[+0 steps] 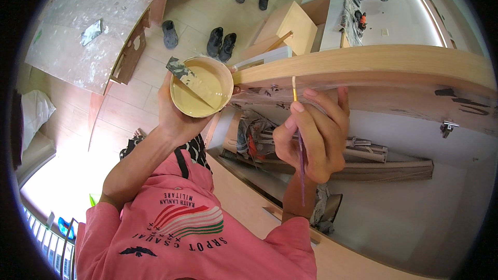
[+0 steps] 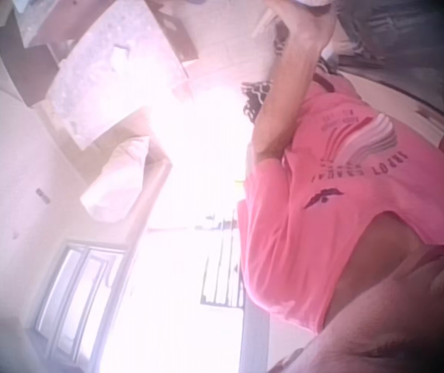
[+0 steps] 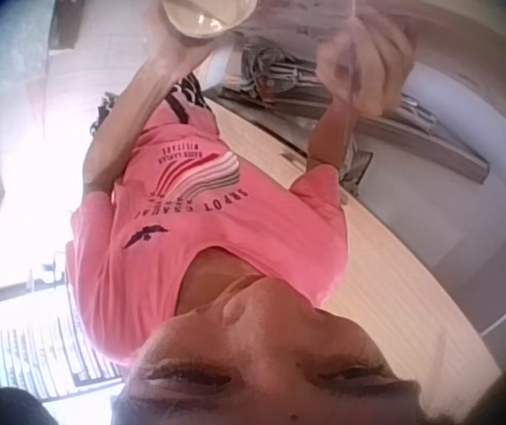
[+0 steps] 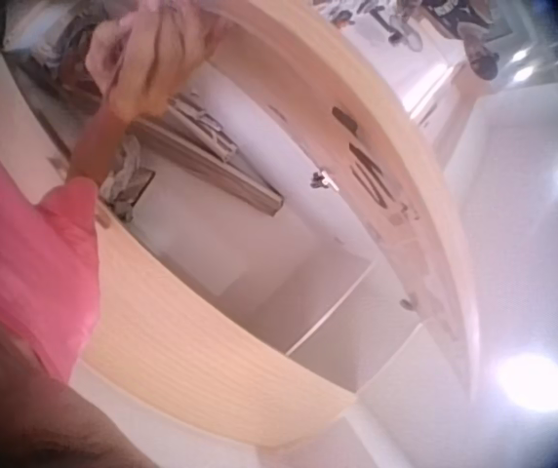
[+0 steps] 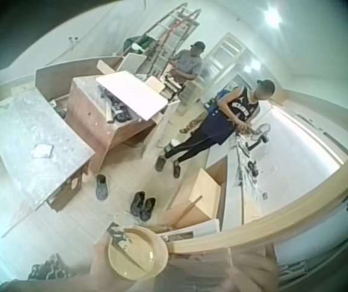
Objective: The person applies a light-colored finish to the edges of a wooden cabinet using a small brush and a container of paint. They repeatedly dip the brush into the container and carefully stroke the wood surface. Other workers are visible in the background performing construction tasks.
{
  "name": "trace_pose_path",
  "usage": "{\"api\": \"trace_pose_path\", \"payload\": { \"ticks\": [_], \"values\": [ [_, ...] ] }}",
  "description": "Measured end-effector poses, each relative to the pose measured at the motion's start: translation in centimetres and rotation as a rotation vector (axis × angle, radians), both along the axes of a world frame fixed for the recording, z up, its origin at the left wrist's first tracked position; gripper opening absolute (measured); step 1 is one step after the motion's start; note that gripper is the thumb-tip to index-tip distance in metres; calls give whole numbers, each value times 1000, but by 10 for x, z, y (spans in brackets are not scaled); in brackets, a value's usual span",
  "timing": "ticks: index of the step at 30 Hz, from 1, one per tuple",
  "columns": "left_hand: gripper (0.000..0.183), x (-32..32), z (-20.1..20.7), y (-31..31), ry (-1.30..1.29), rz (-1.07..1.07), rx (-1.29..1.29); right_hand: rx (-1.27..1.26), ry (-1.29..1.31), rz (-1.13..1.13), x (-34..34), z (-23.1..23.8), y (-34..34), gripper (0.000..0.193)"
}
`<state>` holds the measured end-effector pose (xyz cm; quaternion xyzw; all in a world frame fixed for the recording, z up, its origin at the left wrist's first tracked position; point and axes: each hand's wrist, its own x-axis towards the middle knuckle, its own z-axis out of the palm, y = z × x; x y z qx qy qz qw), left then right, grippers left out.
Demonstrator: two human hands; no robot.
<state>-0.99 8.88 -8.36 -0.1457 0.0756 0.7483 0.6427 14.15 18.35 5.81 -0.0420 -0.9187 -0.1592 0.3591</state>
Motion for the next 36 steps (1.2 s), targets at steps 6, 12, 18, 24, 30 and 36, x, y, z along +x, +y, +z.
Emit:
{"api": "trace_pose_path", "payload": {
  "ticks": [6, 12, 18, 24, 30, 36],
  "values": [
    [55, 0, -6, 1, 3, -19, 28, 4, 9, -9, 0, -1, 2, 15],
    [51, 0, -4, 0, -25, -16, 19, -31, 27, -6, 2, -3, 2, 21],
    [60, 1, -5, -1, -50, 0, 19, -11, -22, -26, 1, -3, 1, 21],
    [59, -1, -3, -1, -34, -4, 25, -10, 14, -26, 0, -2, -1, 14],
    [58, 1, -7, 1, -37, 3, 38, 11, -28, -47, -1, -2, -4, 14],
    [59, 2, -8, 1, -29, 9, 45, 25, 16, -14, -1, -2, 0, 14]
  ]
}}
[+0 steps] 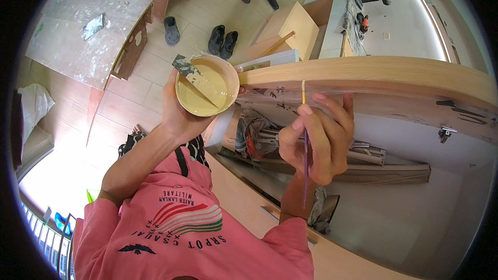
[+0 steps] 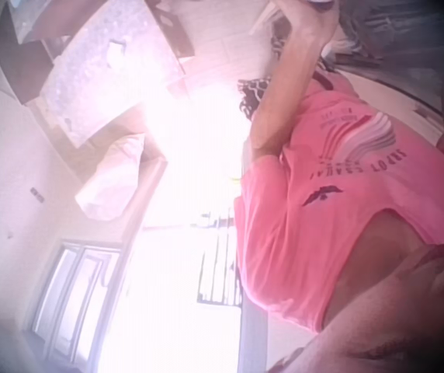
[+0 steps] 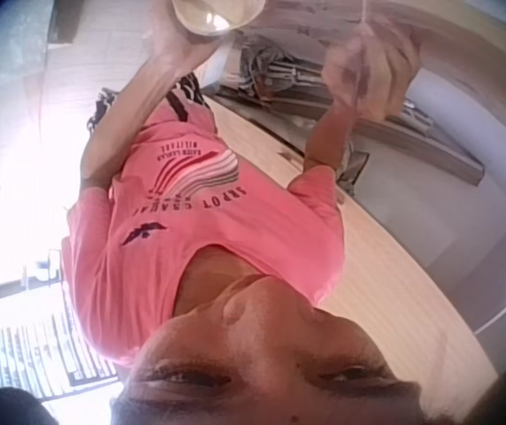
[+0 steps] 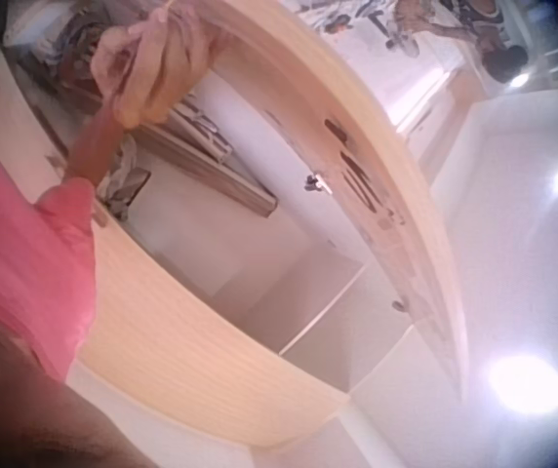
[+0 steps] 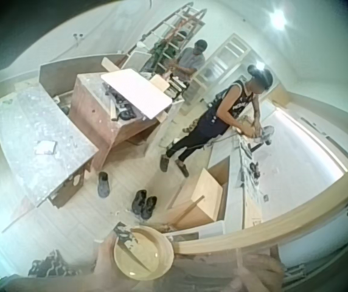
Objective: The person applies a light-colored finish to the edges of a wooden cabinet using a small brush and a container of paint. They repeatedly dip the brush into the container and carefully stroke the wood surface. Other workers are visible in the background performing construction tasks.
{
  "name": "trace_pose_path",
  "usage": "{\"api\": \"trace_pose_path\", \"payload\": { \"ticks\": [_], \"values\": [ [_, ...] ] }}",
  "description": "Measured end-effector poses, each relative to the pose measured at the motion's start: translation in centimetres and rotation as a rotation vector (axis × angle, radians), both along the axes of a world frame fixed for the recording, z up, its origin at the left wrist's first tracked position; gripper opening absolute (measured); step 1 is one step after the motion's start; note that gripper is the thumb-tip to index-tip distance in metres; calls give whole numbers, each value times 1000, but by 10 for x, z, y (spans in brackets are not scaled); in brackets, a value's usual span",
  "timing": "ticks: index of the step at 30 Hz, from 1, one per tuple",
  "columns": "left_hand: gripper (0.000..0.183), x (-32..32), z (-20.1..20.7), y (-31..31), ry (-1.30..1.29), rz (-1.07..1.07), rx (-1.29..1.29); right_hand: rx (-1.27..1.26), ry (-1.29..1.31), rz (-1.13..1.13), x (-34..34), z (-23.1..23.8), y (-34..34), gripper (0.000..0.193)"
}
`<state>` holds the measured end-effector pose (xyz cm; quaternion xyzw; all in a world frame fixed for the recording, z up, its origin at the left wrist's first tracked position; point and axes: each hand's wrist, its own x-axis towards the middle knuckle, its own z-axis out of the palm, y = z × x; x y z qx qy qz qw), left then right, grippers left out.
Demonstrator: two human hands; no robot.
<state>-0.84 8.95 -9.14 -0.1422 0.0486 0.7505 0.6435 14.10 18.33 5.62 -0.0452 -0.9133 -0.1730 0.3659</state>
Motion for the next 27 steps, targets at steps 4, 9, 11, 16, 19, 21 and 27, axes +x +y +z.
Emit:
{"api": "trace_pose_path", "payload": {
  "ticks": [4, 9, 11, 16, 19, 21, 27],
  "values": [
    [61, 1, 0, -1, -13, 5, 2, -5, 16, -1, 0, -1, 0, 14],
    [62, 0, 3, -1, -19, -1, -20, 3, -35, -35, -2, 1, -4, 15],
    [62, 0, 2, 0, -7, -8, -15, -8, -28, -34, -2, 0, -4, 15],
    [60, 0, 0, 1, 3, -7, -13, -29, 25, -12, -2, -1, -3, 17],
    [59, -1, 1, 1, -1, -5, -19, -16, -18, -44, -3, 1, -6, 18],
    [59, -1, 2, 1, -9, -4, -25, -19, -17, -40, -4, 1, -6, 18],
    [58, -1, 1, 0, -21, -10, -34, -15, -11, -49, -3, 0, -6, 18]
  ]
}}
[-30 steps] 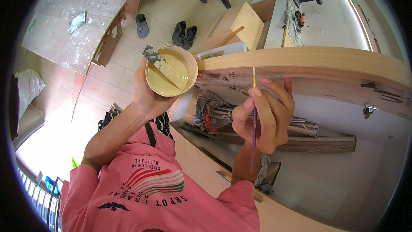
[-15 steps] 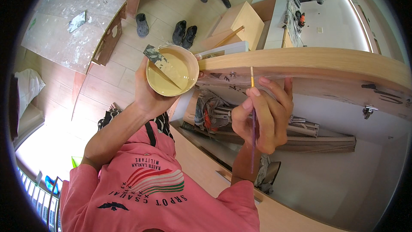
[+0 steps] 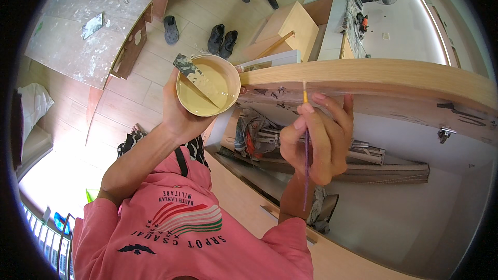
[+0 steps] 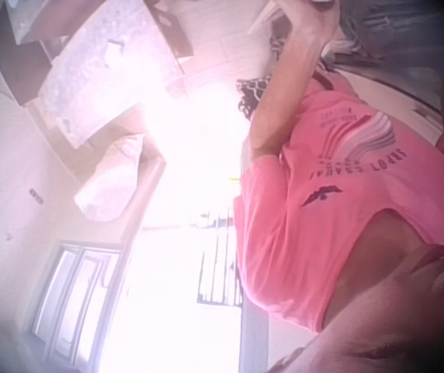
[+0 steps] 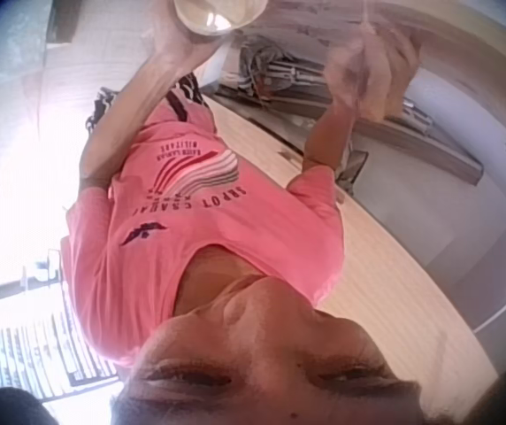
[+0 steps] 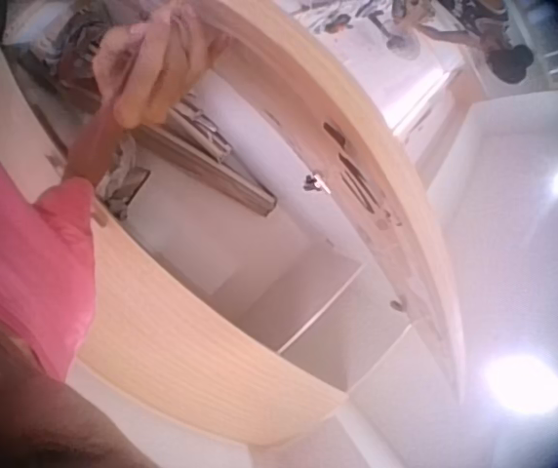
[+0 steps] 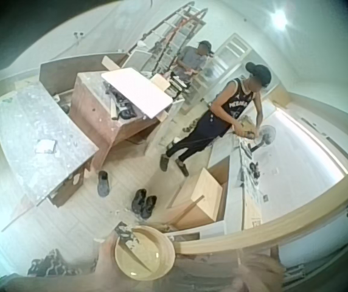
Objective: The person applies a light-colored finish to the edges of a wooden cabinet using a small brush and a container of paint. They repeatedly dip the brush into the container and carefully stroke the wood surface. Other workers are visible in the background performing construction tasks.
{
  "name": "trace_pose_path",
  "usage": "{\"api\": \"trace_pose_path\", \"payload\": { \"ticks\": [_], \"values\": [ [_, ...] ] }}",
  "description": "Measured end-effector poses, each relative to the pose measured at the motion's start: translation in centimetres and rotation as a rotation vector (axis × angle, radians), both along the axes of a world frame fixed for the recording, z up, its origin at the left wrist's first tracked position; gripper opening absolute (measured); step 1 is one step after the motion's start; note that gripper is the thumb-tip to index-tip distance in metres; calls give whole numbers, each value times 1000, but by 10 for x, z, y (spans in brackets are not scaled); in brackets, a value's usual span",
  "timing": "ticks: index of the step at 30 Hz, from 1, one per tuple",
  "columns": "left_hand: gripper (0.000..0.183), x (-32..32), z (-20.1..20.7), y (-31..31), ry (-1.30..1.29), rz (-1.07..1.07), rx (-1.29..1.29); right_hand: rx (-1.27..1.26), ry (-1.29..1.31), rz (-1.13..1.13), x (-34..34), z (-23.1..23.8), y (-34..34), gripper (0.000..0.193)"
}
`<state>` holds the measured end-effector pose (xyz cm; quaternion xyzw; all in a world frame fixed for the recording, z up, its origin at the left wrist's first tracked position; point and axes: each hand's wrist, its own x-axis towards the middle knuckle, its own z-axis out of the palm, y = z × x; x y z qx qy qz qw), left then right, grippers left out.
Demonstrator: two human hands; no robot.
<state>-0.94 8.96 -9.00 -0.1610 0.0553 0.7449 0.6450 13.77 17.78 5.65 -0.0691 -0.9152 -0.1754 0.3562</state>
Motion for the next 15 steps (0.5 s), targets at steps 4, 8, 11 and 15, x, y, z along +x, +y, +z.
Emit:
{"api": "trace_pose_path", "payload": {
  "ticks": [4, 8, 11, 15],
  "values": [
    [52, 0, -1, 0, 12, -13, 16, -7, 44, 22, 0, -2, 1, 17],
    [48, 0, 3, -2, 26, -22, 9, 1, 19, -11, -2, 1, -1, 16],
    [47, 1, -1, 0, 10, -18, 41, 7, -6, 1, -1, -1, -1, 16],
    [46, 0, 2, -1, 3, -25, 20, -2, 59, 20, -1, -3, 1, 17]
  ]
}}
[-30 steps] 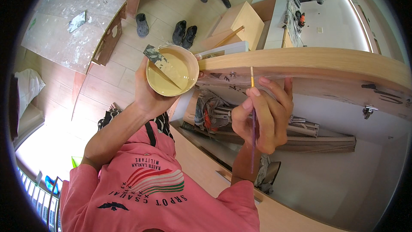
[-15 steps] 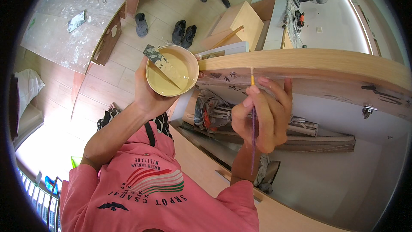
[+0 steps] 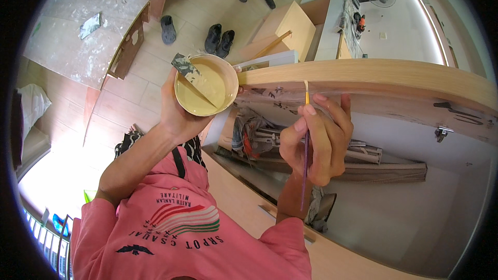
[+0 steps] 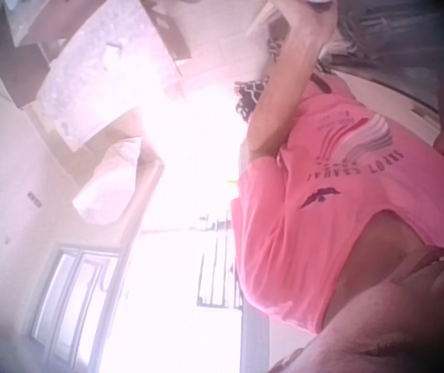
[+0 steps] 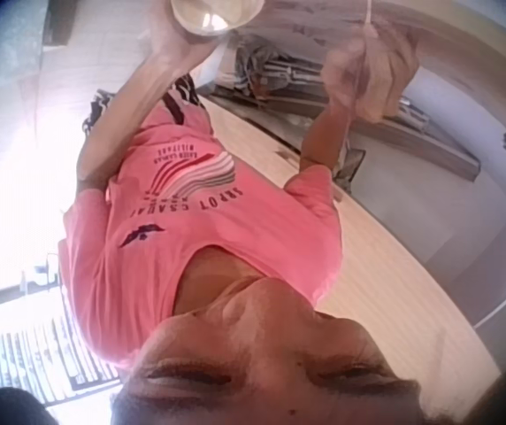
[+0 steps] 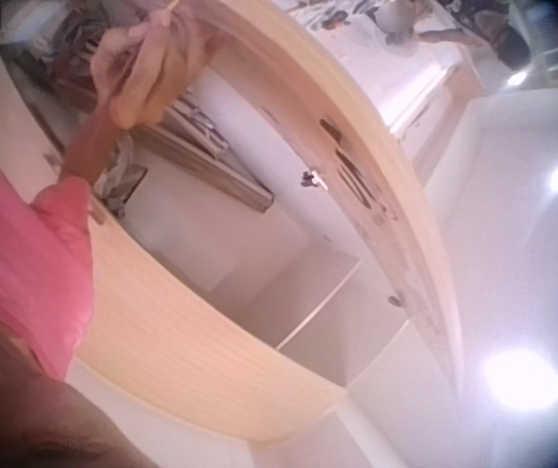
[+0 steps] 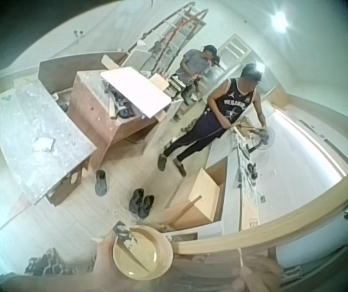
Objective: The person applies a light-colored finish to the edges of a wooden cabinet using a small brush and a container of paint. They repeatedly dip the brush into the container and carefully stroke the wood surface. Other workers are visible in the background performing construction tasks.
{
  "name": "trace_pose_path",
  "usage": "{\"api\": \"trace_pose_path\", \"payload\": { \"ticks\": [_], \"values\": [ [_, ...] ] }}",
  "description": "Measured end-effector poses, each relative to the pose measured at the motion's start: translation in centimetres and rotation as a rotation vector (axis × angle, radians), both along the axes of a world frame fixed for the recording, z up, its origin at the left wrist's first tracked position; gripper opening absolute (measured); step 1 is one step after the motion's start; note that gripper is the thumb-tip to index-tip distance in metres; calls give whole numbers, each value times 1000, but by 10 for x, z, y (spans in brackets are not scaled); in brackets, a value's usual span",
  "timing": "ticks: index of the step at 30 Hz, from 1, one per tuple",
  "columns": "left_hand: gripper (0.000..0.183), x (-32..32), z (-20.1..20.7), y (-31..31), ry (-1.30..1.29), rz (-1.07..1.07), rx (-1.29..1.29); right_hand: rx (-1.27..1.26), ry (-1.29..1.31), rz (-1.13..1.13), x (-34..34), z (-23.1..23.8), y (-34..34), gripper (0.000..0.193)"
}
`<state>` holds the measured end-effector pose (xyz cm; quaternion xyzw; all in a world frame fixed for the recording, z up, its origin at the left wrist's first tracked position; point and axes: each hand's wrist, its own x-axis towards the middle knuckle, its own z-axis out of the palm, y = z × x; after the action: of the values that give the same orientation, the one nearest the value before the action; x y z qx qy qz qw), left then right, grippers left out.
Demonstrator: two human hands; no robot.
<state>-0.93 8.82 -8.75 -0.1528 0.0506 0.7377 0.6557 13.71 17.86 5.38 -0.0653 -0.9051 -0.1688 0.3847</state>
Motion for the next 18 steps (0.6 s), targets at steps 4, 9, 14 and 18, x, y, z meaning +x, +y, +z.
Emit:
{"api": "trace_pose_path", "payload": {
  "ticks": [4, 9, 14, 18],
  "values": [
    [52, 0, -2, 1, -10, 22, 9, 15, -89, -32, 1, 0, -2, 17],
    [55, -1, 0, 1, -12, 32, 2, -14, -37, -31, 0, -2, -2, 16],
    [53, -2, -1, 1, -31, 37, 16, 2, -102, -45, -1, -3, -3, 16],
    [49, -2, -2, 2, -19, 24, 36, -27, -55, -41, 4, -6, 0, 20]
  ]
}}
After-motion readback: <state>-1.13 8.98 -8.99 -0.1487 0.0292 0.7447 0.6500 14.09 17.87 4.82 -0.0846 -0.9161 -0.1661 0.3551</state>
